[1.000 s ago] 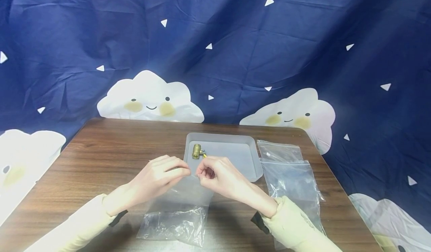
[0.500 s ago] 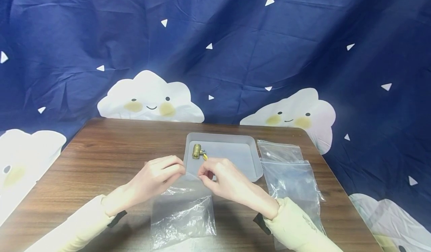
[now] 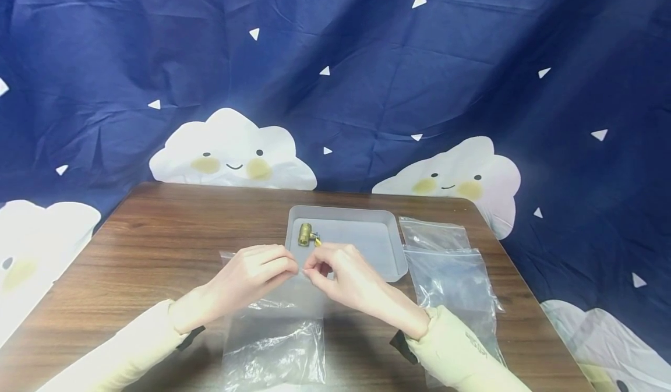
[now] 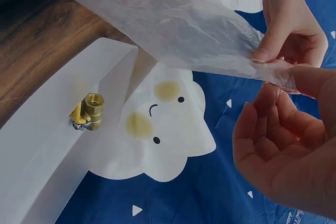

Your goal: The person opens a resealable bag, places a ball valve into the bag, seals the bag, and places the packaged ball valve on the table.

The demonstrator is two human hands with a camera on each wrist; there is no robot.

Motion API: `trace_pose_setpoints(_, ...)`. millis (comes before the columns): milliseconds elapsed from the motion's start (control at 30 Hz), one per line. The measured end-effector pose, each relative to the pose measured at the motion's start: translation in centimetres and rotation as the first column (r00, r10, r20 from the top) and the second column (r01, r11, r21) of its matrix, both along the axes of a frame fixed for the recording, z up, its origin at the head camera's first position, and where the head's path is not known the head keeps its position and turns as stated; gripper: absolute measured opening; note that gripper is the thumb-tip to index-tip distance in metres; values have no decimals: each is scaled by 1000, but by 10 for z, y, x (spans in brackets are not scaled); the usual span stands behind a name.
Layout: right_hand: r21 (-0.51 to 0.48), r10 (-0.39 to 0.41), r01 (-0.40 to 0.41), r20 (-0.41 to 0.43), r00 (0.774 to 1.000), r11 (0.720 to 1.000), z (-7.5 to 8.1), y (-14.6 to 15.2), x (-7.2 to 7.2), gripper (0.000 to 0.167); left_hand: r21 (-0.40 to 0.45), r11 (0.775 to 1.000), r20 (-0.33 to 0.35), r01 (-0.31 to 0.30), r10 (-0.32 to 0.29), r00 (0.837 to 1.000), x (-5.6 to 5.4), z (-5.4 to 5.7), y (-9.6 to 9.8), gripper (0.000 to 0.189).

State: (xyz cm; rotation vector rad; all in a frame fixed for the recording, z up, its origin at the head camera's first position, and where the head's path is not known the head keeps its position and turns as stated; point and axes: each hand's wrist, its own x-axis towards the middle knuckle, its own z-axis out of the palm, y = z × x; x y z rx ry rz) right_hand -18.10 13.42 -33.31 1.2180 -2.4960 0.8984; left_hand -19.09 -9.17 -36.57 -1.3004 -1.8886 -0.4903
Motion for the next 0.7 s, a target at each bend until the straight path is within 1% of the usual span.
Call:
trace_pose_setpoints(100,4,16,-16,4,1000,1000,-1,0,0,4,12,1000,2,10,-10,1000,-1,-1,0,8)
trace_pose_setpoints(233,25,29,-29,0,1000,999,-2,1,-1,0,18,1000,-5,19,-19,1000,-2,-4,-1,8)
trace_pose_setpoints(367,31,10,-9,-4,1000,999,-2,0,-2,6,2,1000,1,9,-9,1000,-1,-4,1,8)
trace_pose_setpoints(500,21,-5,5,-10,1000,1000,-3,-1,-3,6,-3,1000,12,-6,6,1000,0,-3,3,7)
trace_pose_setpoints(600,12,-13,13,-2,1000,1000,-4,-1,-3,7,4,1000,4,2,-2,1000,0,-4,3,7)
trace_pose_setpoints(700,4,-31,31,25,999,1000,-4,-1,-2,7,12,1000,-19,18,-18,1000,1,-5,3,10)
